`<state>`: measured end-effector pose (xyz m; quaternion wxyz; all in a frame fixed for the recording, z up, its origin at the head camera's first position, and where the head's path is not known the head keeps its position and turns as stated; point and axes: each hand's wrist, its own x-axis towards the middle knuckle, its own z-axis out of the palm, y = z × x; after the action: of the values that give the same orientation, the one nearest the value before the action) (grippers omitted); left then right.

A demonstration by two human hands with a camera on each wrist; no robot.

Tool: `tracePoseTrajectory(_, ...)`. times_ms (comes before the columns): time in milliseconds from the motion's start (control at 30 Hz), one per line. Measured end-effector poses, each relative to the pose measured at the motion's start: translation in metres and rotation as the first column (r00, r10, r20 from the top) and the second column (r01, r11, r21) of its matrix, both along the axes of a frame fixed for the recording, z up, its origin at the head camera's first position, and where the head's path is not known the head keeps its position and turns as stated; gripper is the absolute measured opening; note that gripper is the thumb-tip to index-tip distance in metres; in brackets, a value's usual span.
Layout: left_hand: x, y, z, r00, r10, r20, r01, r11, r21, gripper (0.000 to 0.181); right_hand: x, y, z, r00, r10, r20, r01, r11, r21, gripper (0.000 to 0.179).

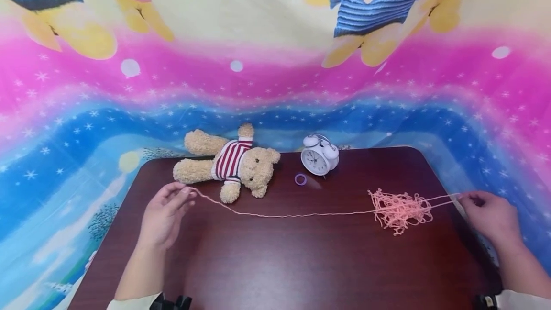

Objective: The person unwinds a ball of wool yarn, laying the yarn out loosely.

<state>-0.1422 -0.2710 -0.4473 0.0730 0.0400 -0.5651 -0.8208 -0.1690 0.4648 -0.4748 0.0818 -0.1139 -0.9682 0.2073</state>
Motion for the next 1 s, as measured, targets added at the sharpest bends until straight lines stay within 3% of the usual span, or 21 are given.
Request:
tracePoseTrajectory(300,-0.032,0.088,0.044,0.984,-0.172,-0.046,0.168,0.982,-0.082,0.010,0.002,-0.011,0.024,0.990,-0.054,-0.128,0.056,0.998,0.013,0.048)
tracePoseTrajectory(467,-0.048,0.135,0.054,0.967,-0.251,-0.053,0.243,0.962,-0.124,0.013,0.002,-0.020,0.036,0.990,-0.026,-0.138,0.026,1.000,0.003,0.048)
tracePoseTrajectory(667,-0.066,0.188,0.049,0.945,-0.326,-0.042,0.316,0.936,-0.158,0.013,0.000,-0.039,0.044,0.983,0.026,-0.180,-0.030,0.999,-0.023,0.040)
tracePoseTrajectory(1000,-0.078,0.280,0.020,0.899,-0.438,-0.008,0.428,0.882,-0.198,0.015,-0.004,-0.072,0.043,0.964,0.087,-0.250,-0.106,0.992,-0.063,0.030)
